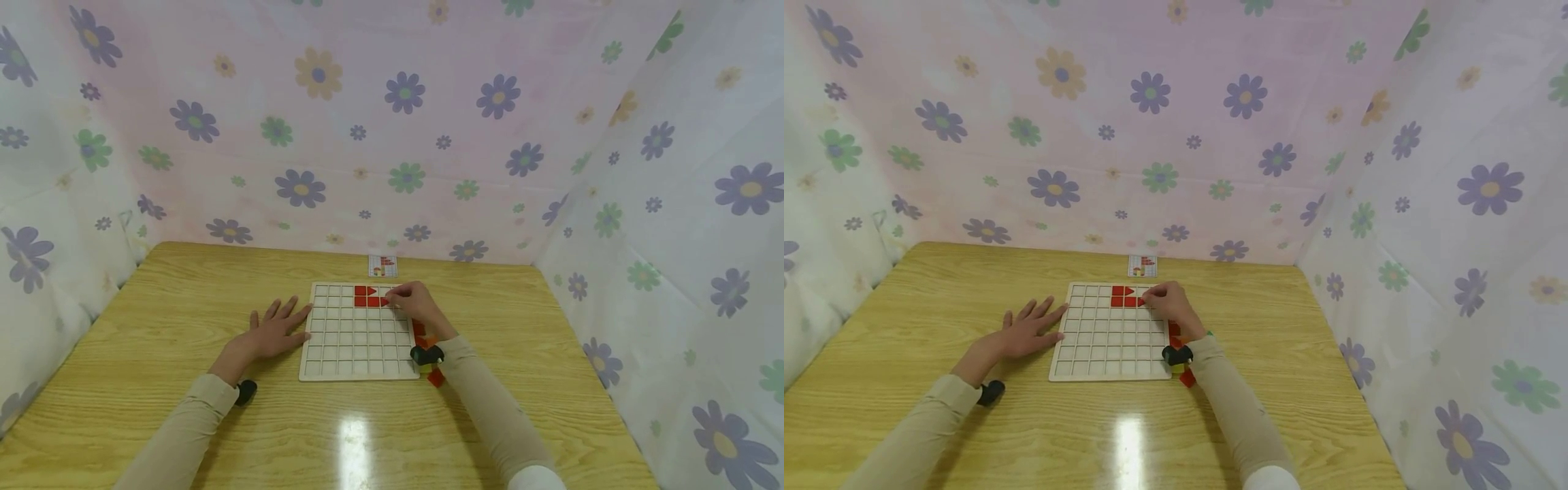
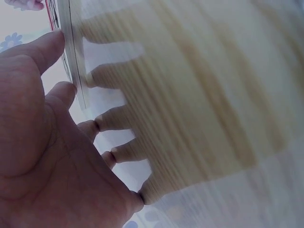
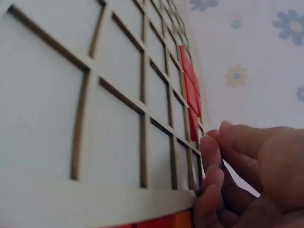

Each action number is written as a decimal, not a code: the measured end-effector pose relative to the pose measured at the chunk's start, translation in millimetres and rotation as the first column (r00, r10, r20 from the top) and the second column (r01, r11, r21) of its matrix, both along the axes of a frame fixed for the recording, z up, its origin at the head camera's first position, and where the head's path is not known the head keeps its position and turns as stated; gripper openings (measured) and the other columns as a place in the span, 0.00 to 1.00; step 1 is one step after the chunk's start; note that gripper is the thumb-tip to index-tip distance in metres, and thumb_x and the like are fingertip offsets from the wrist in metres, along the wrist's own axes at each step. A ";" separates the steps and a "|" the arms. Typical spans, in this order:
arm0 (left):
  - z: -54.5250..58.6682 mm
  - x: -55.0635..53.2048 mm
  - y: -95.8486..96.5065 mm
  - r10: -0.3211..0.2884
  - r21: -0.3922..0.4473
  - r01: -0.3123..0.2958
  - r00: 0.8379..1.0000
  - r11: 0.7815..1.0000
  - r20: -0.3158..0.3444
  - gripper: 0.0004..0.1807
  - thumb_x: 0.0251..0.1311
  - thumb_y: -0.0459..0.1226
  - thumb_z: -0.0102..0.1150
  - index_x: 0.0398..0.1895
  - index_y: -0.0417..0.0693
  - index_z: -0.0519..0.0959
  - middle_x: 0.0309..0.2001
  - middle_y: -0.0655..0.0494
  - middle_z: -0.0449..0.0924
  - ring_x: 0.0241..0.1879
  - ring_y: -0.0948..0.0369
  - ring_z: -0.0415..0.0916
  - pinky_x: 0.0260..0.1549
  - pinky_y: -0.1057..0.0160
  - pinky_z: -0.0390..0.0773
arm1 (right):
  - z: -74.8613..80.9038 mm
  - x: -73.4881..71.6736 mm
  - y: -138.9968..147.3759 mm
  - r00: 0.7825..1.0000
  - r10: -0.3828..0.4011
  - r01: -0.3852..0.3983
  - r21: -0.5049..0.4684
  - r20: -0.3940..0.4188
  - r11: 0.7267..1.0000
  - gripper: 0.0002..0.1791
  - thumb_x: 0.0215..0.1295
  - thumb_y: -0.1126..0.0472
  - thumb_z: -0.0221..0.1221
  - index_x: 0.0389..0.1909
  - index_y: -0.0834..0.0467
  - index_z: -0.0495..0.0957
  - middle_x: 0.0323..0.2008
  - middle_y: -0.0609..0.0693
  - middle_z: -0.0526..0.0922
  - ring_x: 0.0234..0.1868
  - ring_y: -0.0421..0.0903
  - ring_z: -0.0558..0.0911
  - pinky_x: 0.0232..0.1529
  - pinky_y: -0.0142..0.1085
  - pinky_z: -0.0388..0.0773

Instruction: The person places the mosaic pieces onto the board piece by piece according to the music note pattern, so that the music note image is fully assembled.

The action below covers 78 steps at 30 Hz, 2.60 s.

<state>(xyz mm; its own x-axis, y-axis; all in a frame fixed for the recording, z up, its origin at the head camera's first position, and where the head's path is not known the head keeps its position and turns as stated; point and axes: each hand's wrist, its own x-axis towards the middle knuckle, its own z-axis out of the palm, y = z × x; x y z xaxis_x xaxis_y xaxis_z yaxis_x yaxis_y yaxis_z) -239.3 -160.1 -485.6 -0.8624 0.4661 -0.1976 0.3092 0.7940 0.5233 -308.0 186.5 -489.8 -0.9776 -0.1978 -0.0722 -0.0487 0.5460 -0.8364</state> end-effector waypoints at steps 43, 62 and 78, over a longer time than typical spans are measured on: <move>-3.9 -1.6 0.2 0.008 -0.011 -0.009 1.000 1.000 -0.028 0.39 0.76 0.55 0.49 0.82 0.50 0.52 0.82 0.37 0.37 0.78 0.31 0.29 0.64 0.20 0.29 | 23.3 40.5 56.0 0.992 -0.015 -0.015 0.242 0.124 0.970 0.11 0.50 0.64 0.77 0.34 0.62 0.86 0.29 0.52 0.85 0.29 0.45 0.81 0.33 0.36 0.79; -2.3 1.3 0.1 -0.001 -0.025 0.000 1.000 1.000 -0.031 0.39 0.76 0.54 0.49 0.82 0.50 0.53 0.82 0.36 0.38 0.78 0.30 0.32 0.64 0.19 0.30 | 26.5 70.9 10.2 0.995 0.093 -0.091 0.083 -0.029 0.992 0.04 0.67 0.65 0.66 0.37 0.63 0.87 0.33 0.53 0.87 0.32 0.46 0.84 0.31 0.34 0.80; -1.5 0.8 -1.5 0.003 -0.039 -0.004 1.000 0.999 -0.023 0.39 0.77 0.55 0.48 0.83 0.50 0.52 0.82 0.36 0.38 0.78 0.31 0.31 0.64 0.20 0.31 | 2.9 41.4 -44.1 0.990 0.021 -0.028 -0.048 -0.142 0.998 0.03 0.63 0.66 0.69 0.35 0.63 0.88 0.32 0.55 0.89 0.29 0.42 0.84 0.31 0.32 0.80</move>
<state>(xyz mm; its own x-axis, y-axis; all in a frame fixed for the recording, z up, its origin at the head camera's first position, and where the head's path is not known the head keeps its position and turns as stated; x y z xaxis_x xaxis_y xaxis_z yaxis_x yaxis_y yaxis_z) -238.5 -161.7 -487.2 -0.8686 0.4551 -0.1961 0.3176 0.8150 0.4847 -266.5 142.4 -486.9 -0.9721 -0.2217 0.0770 -0.1813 0.5011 -0.8462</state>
